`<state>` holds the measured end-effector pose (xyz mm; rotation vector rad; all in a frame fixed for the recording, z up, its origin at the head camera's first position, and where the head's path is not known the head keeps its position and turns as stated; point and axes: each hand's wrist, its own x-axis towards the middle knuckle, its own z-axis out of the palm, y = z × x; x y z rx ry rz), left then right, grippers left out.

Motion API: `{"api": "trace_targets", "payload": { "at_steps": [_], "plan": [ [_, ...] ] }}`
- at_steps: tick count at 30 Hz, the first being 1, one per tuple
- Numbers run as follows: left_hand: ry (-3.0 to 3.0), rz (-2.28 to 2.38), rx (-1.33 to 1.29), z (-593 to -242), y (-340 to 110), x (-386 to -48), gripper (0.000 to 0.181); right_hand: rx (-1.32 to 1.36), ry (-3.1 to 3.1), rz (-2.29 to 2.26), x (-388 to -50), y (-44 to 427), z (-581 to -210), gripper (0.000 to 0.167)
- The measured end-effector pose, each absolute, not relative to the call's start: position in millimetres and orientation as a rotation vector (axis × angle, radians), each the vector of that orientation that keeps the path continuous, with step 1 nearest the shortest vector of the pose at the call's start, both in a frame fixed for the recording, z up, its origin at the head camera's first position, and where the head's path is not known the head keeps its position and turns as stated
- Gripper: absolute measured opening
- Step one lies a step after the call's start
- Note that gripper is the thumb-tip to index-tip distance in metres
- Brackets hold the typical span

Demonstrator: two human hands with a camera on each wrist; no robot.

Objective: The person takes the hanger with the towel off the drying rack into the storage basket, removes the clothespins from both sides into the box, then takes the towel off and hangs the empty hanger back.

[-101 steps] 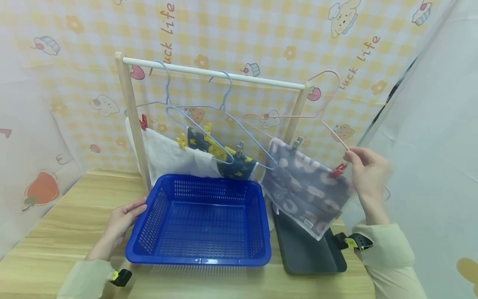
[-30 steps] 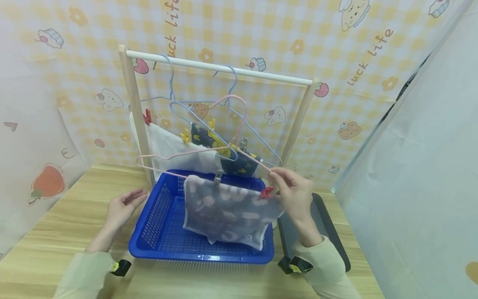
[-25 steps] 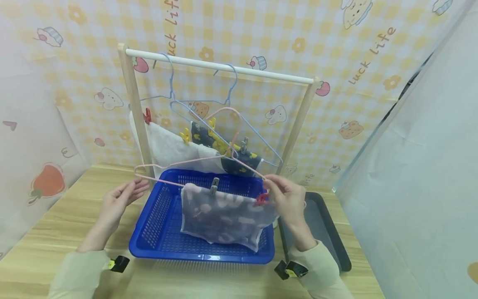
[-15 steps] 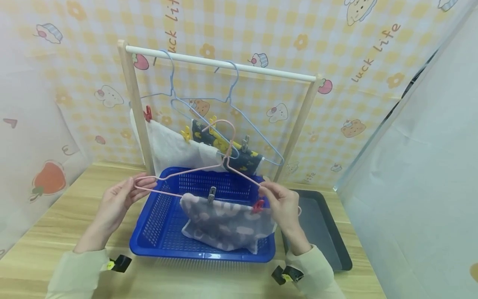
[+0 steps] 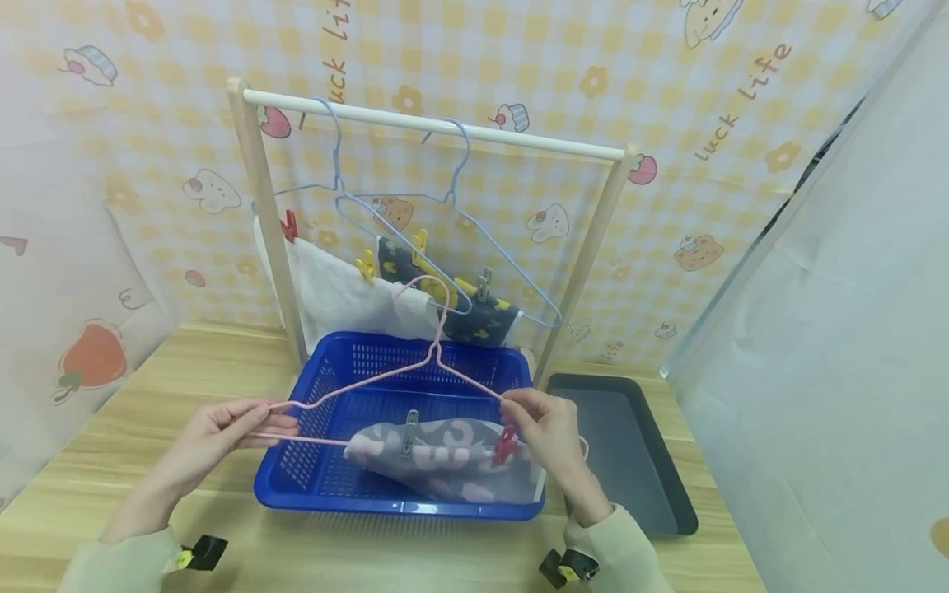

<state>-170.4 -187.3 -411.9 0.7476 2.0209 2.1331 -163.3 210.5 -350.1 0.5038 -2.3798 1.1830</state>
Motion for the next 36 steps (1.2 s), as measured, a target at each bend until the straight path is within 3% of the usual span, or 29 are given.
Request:
{"api": "trace_targets", "payload": {
  "at_steps": [14,36],
  "plan": [
    [1.771,1.96,0.627,-413.9,-203.8,-152.6,0.03,0.731,-2.495,1.152,-165.9,226.6,-387.7,0.01],
    [1.794,2.049,0.293,-412.9,-181.9,-170.6,0.025,0.53,-2.629,1.158,-194.7,233.2,-390.8,0.008]
  ]
}}
